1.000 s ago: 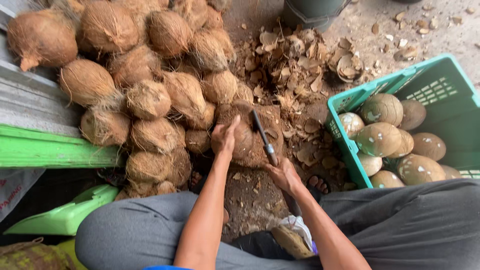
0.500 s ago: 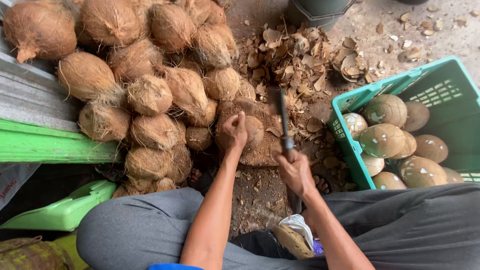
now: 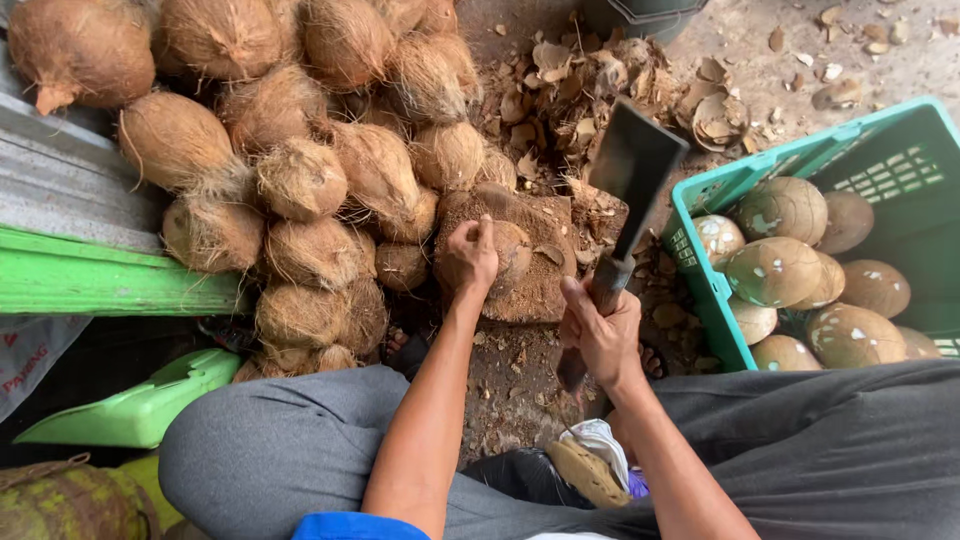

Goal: The person sits on the ground beside a large pile of husked and unhusked coconuts and uses a cleaver to chop and trim the fibrous outer husk off coconuts one at a time, rotating each coconut to cut away the husk, then places the trimmed coconuts into a green plastic crate.

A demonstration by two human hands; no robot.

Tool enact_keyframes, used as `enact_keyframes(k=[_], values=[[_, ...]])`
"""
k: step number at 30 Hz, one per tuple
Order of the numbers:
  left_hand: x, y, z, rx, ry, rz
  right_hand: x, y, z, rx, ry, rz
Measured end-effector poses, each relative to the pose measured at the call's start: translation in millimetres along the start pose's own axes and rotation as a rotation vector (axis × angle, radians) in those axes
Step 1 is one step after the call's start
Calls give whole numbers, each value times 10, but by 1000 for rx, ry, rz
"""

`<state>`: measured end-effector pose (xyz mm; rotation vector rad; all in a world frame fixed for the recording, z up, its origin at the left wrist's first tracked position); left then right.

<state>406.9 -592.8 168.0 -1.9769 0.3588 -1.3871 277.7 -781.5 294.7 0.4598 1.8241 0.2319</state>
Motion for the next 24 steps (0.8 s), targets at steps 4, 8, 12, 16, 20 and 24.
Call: enact_keyframes(k=[4, 8, 12, 16, 20, 24], values=[[-2, 44, -31, -85, -6, 1, 78, 84, 11, 2, 185, -406], [-7, 57, -48, -9, -23, 23, 66, 61, -8, -13, 272, -369], [56, 0, -61, 19, 1, 75, 27, 87, -54, 19, -14, -237], [165, -71, -101, -52, -102, 78, 82, 153, -22, 14, 226, -553], [146, -67, -114, -46, -88, -40, 132, 86, 9, 29, 228, -557], [44, 50, -85, 68, 112, -176, 247, 14, 63, 33, 109, -633]])
Point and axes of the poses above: each hand's wrist, its own z-axis towards the middle knuckle, its own y-axis out of the palm, x = y × z, the point moved 1 cm from there along z, towards the middle knuckle, and after that the axes turned 8 degrees about z, right-handed, at the moved point
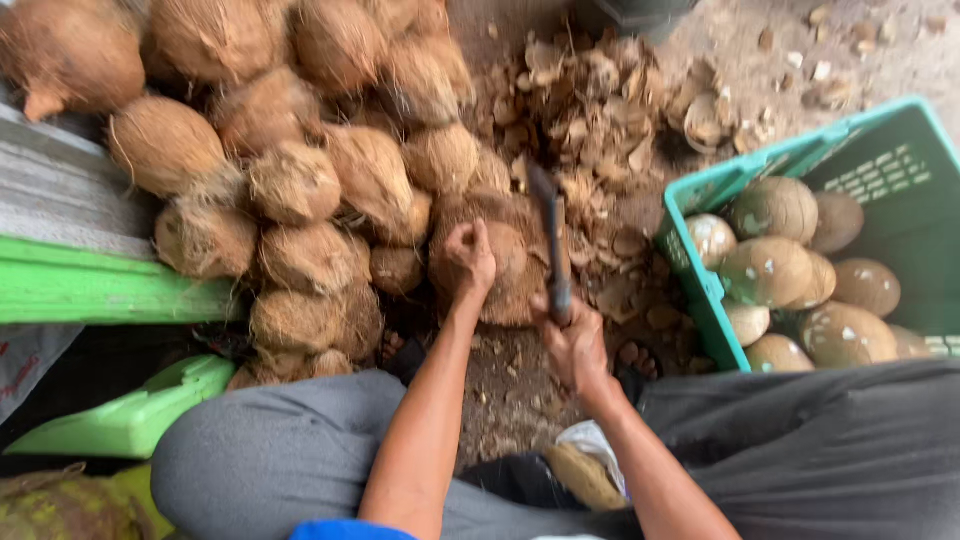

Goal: The person sits on the ground beside a large pile of husked and unhusked coconuts and uses a cleaver to chop and trim the fibrous outer husk off coconuts one at a time, rotating each coconut to cut away the husk, then places the trimmed coconuts into a green plastic crate.

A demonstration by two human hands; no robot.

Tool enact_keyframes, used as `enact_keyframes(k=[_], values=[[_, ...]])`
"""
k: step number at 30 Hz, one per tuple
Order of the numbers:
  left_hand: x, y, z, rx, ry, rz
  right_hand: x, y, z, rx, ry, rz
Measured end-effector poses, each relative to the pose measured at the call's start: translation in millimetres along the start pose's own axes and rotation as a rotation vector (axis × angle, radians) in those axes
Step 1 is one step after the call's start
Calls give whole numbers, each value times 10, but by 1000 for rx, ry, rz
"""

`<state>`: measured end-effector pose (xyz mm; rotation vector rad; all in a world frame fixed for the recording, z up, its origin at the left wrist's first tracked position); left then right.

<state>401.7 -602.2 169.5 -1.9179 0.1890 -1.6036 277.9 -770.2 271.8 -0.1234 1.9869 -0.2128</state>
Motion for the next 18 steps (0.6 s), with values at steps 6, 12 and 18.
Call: enact_keyframes(k=[6, 12, 18], values=[[-76, 70, 71, -24, -67, -51, 179, -73, 207, 21, 192, -8], [-61, 86, 20, -87, -157, -68, 483, 3, 313, 56, -160, 21], [-75, 144, 9, -46, -16, -168, 664, 56, 296, -60, 76, -225]])
Point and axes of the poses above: each hand's wrist, its own z-axis towards the middle knuckle, its own y-axis out of the palm, x = y × z, the point moved 1 cm from there along z, towards the middle knuckle, and after that the axes turned 8 degrees about z, right-handed, at the moved point
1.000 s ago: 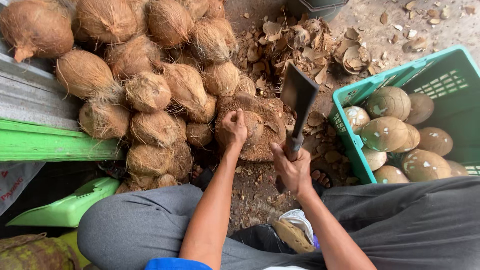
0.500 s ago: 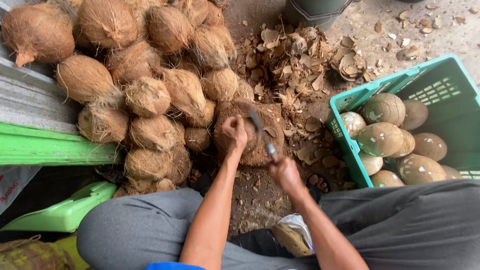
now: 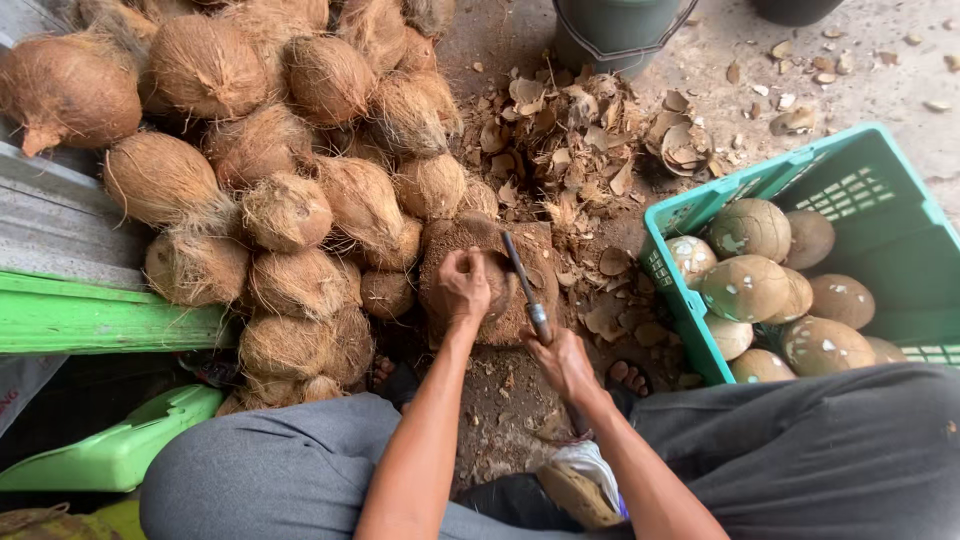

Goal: The person sits on the ground beside a large pile of husked and unhusked coconuts and uses a cleaver to chop and trim the fibrous outer husk off coconuts one at a time, rotating each coconut to cut away the husk, then places the trimmed coconuts into a green plastic crate.

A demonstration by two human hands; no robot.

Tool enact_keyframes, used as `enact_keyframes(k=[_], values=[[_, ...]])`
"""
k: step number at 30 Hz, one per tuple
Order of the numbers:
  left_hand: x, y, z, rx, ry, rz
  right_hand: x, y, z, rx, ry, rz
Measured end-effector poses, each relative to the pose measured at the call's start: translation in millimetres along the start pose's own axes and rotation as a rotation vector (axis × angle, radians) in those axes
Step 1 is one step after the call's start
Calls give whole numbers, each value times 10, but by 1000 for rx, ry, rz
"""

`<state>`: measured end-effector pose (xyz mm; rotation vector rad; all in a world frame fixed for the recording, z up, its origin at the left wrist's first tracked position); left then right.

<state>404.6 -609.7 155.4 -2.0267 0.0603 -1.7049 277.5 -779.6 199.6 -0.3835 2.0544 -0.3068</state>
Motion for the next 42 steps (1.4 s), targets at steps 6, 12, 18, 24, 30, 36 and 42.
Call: enact_keyframes(k=[6, 12, 18, 24, 30, 36, 42], values=[[-45, -317, -163, -28, -112, 221, 151, -86, -105, -116, 120, 96], [287, -702, -82, -73, -11, 203, 468, -402, -66, -174, -246, -131], [454, -476, -357, -6, -468, 117, 327, -259, -316, -171, 72, -2], [306, -334, -79, -71, -211, 268, -245, -437, -340, -125, 21, 419], [82, -195, 98, -163, -298, 484, -445, -308, -360, -95, -39, 658], [136, -229, 101, -108, -103, 398, -543, -450, -395, -139, 13, 619], [160, -202, 96, -207, -252, 469, -670, -359, -307, -26, -131, 705]])
Point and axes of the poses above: each hand's wrist, its own z-axis towards the middle knuckle, its own y-axis out of the palm, x = y × z, the point moved 1 cm from there along z, towards the middle knuckle, and after that the axes turned 8 degrees about z, right-handed, at the moved point
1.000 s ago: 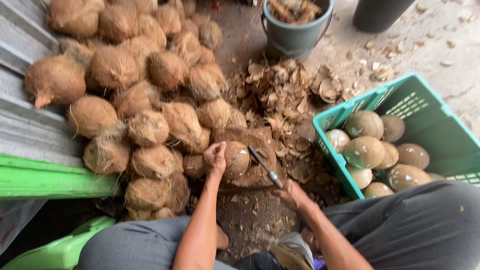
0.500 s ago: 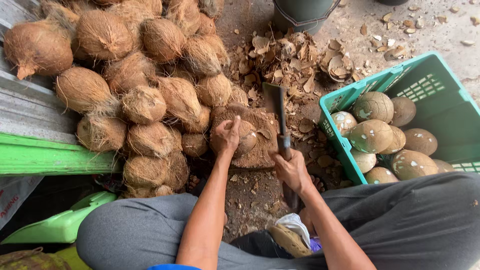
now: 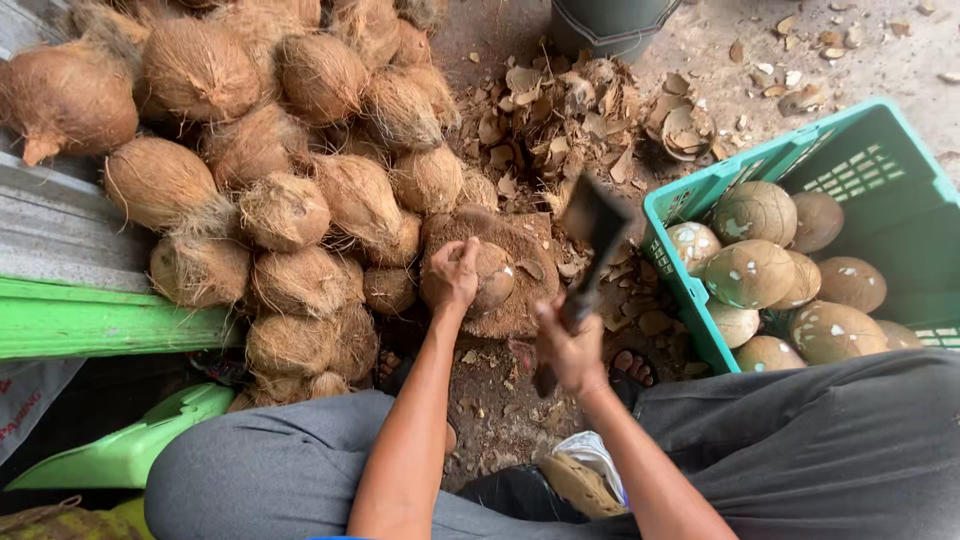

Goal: The person sits on the ground beside a large pile of husked and unhusked coconuts and uses a cleaver to chop and trim the fibrous outer husk off coconuts one at a time, rotating each coconut to cut away the husk, then places the trimmed coconuts into a green plastic crate.

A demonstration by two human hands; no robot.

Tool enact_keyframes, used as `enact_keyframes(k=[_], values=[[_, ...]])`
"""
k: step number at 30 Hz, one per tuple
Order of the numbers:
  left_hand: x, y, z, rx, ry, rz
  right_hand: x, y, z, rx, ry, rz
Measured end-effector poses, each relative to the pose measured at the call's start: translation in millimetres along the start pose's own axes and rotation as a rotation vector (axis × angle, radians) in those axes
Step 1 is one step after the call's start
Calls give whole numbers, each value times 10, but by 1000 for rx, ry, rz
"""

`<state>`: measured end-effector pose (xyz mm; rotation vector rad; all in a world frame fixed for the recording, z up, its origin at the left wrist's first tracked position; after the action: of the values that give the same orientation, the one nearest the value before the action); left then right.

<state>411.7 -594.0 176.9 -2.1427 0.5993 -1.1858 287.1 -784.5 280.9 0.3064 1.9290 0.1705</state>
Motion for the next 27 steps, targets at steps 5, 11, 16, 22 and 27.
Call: enact_keyframes(k=[5, 11, 16, 22, 27], values=[[-16, -4, -11, 112, 67, -57, 39, 46, -33, -17, 264, -160], [6, -41, -3, 100, 60, -49, 51, 41, -4, 49, -24, -84], [33, -62, -61, 116, 23, -103, 229, 58, 49, 6, 152, -538], [16, -31, -74, 96, 17, -84, 467, -71, 170, 71, 145, -607], [48, -110, -154, 116, 38, -96, 711, -197, 319, 12, 283, -632]])
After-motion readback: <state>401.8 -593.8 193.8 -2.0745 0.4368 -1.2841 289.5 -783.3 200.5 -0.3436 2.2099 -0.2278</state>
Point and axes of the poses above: each hand's wrist, its own z-axis towards the middle knuckle, its own y-axis out of the palm, x = y × z, the point moved 1 cm from there along z, towards the middle knuckle, and after that the axes turned 8 degrees about z, right-handed, at the moved point
